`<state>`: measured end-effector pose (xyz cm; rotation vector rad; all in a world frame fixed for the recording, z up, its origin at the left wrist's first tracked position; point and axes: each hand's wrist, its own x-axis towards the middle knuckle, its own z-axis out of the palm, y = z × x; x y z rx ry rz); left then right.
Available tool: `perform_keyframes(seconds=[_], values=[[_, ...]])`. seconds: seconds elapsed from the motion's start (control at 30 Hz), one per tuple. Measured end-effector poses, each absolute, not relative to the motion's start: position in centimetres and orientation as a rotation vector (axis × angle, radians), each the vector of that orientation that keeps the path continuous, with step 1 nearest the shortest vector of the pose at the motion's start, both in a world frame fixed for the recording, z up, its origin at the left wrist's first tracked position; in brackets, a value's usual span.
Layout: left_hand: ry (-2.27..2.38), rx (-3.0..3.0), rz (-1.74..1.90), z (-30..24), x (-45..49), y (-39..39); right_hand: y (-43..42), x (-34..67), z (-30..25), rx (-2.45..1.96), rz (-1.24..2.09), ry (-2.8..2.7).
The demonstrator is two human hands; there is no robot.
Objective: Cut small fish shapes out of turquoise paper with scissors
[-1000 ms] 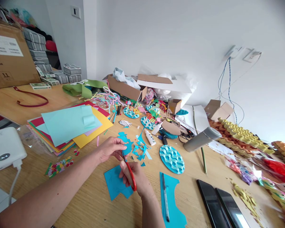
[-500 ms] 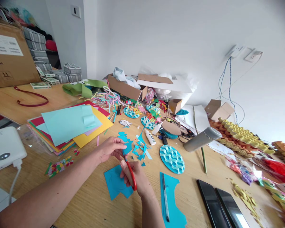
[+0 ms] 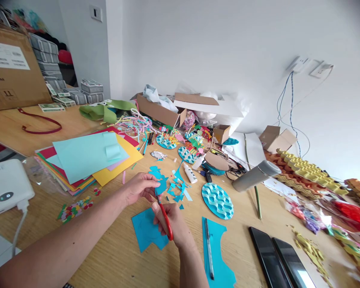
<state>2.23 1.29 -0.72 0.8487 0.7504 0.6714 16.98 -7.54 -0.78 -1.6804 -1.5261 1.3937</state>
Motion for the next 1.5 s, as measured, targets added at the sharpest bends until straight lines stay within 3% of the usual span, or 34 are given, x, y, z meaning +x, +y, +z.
perform_keyframes(seconds=[0.6, 0.83, 1.13, 1.5], values=[[0.762, 0.862, 0.670, -0.5, 2.2, 1.3, -7.4, 17.2, -1.0, -1.647, 1.413, -1.511], [0.821, 0.805, 0.831, -0.8, 2.2, 1.6, -7.3, 17.0, -0.8, -1.634, 1.407, -1.483], [0.826, 0.755, 0.886, -1.0, 3.1, 1.0, -6.7, 16.3, -0.1, -1.502, 1.088, -1.094], [0.769, 0.774, 0.833, -1.5, 3.7, 0.5, -6.7, 16.1, -0.1, -1.430, 1.055, -0.988]])
